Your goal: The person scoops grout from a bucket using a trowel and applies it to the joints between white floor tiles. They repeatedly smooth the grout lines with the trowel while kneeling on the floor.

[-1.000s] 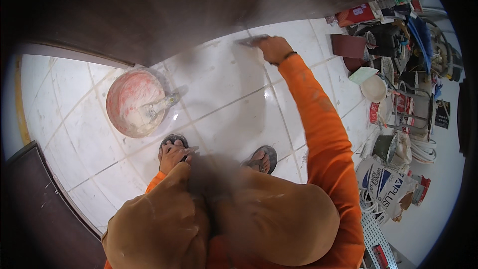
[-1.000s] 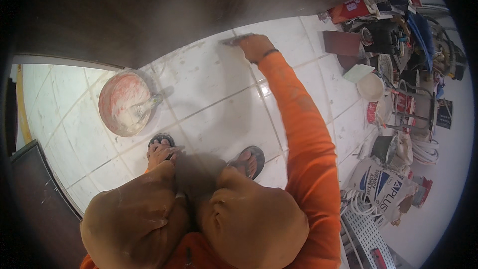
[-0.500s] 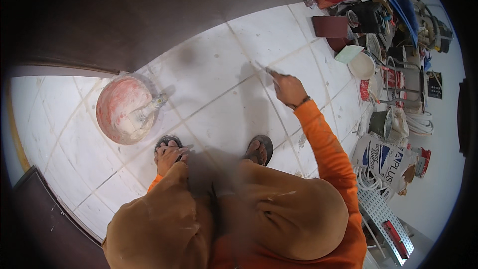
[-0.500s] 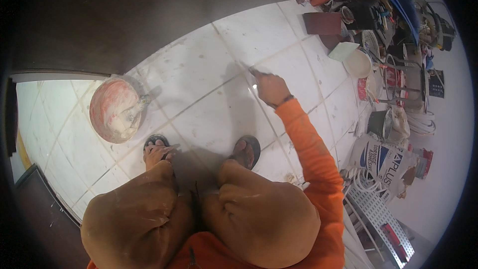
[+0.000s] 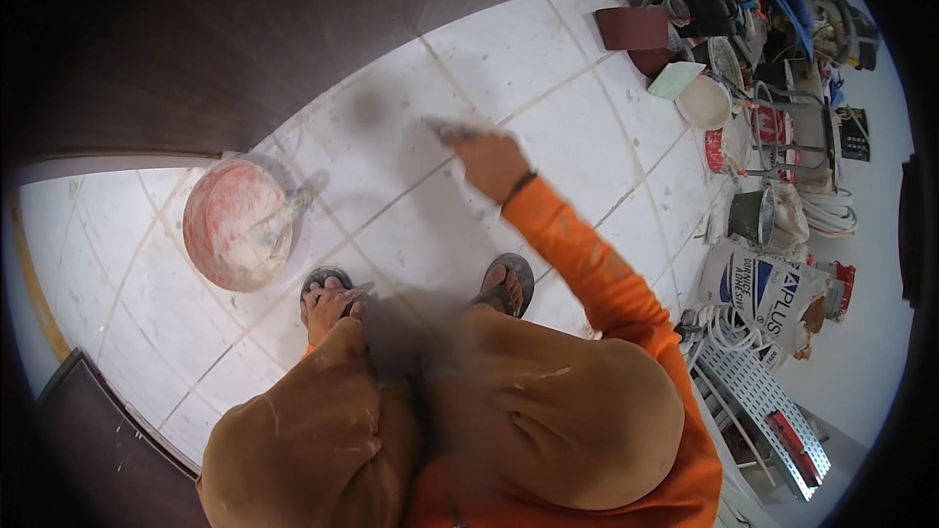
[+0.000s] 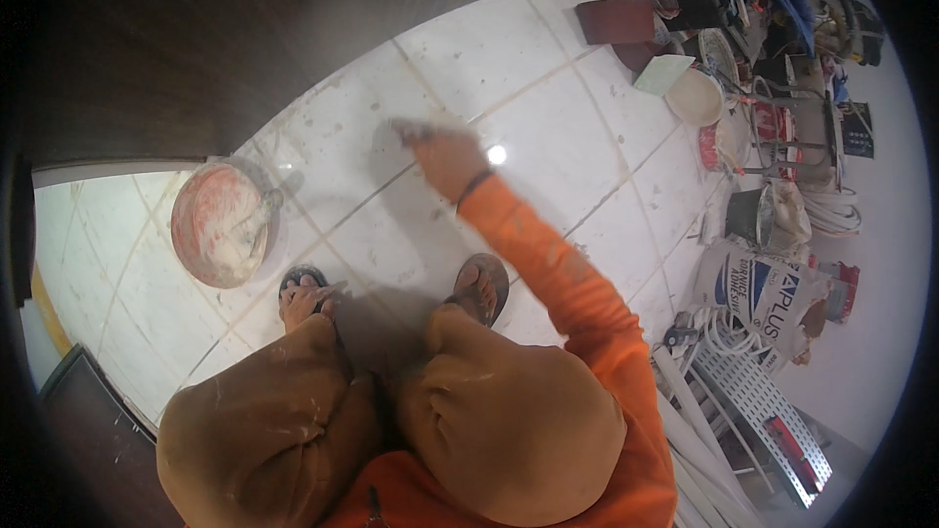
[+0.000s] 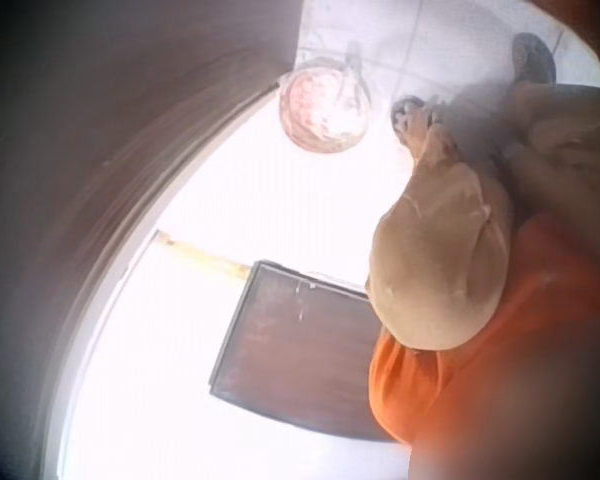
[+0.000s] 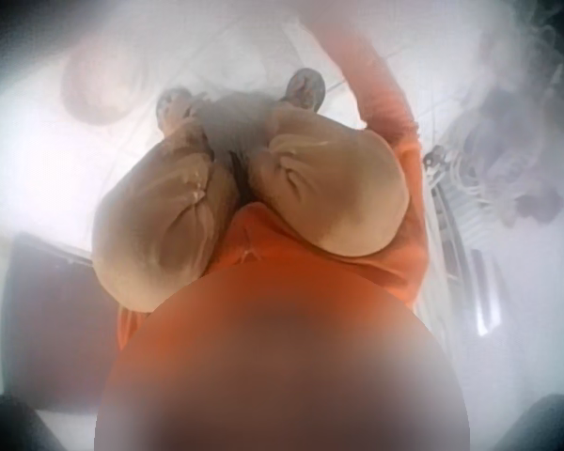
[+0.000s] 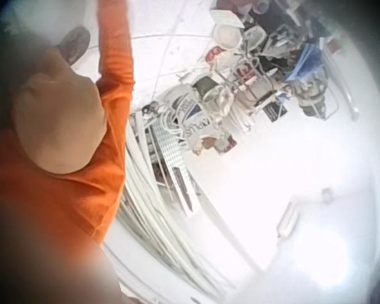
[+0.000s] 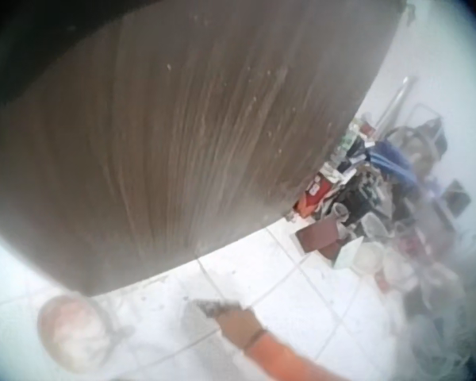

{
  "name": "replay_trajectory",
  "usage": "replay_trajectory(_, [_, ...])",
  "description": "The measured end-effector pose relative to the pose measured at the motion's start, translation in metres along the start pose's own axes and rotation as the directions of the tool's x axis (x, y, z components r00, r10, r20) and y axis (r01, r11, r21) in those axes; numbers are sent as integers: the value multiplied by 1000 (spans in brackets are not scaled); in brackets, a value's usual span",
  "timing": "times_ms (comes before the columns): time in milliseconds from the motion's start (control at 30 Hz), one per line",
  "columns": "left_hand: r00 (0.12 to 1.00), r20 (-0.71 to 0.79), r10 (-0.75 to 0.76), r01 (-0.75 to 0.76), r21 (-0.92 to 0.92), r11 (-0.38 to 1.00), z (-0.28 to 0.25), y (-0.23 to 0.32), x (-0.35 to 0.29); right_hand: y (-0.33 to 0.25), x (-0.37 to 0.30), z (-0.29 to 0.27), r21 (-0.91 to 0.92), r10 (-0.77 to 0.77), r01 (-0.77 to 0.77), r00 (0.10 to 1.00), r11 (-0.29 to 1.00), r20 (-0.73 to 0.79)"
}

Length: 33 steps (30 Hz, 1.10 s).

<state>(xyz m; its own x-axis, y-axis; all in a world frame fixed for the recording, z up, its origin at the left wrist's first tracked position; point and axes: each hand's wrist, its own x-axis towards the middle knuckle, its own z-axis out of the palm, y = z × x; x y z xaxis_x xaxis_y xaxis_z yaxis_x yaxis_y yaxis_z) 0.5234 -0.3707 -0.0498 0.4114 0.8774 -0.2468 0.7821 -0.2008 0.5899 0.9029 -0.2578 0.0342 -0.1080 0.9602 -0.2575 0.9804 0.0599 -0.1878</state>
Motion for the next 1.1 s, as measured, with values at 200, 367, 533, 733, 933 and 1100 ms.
replay_trajectory(200, [999, -44, 18, -18, -1, 1000, -2, 0, -3, 71, 88, -12, -137, -108, 108, 994, 985, 6])
replay_trajectory(367, [995, -93, 31, -28, 31, 999, -3, 2, -1, 74, 16, -9, -123, -151, 164, 982, 979, 112])
replay_trajectory(533, [999, -39, 8, -12, -109, 994, 16, -17, -5, 94, -102, 31, -53, -275, 276, 961, 960, 22])
replay_trajectory(733, [998, -21, 63, -62, 41, 997, 11, -17, -5, 70, -40, -12, 18, 67, -67, 997, 998, 23])
replay_trajectory(933, [996, -87, -1, -6, -80, 997, 8, -7, -7, 13, 61, 53, -274, -8, -41, 984, 961, -176])
replay_trajectory(1100, [993, -110, 32, -38, -51, 998, -1, 7, 3, -18, 25, 75, -330, -167, 128, 982, 935, -92])
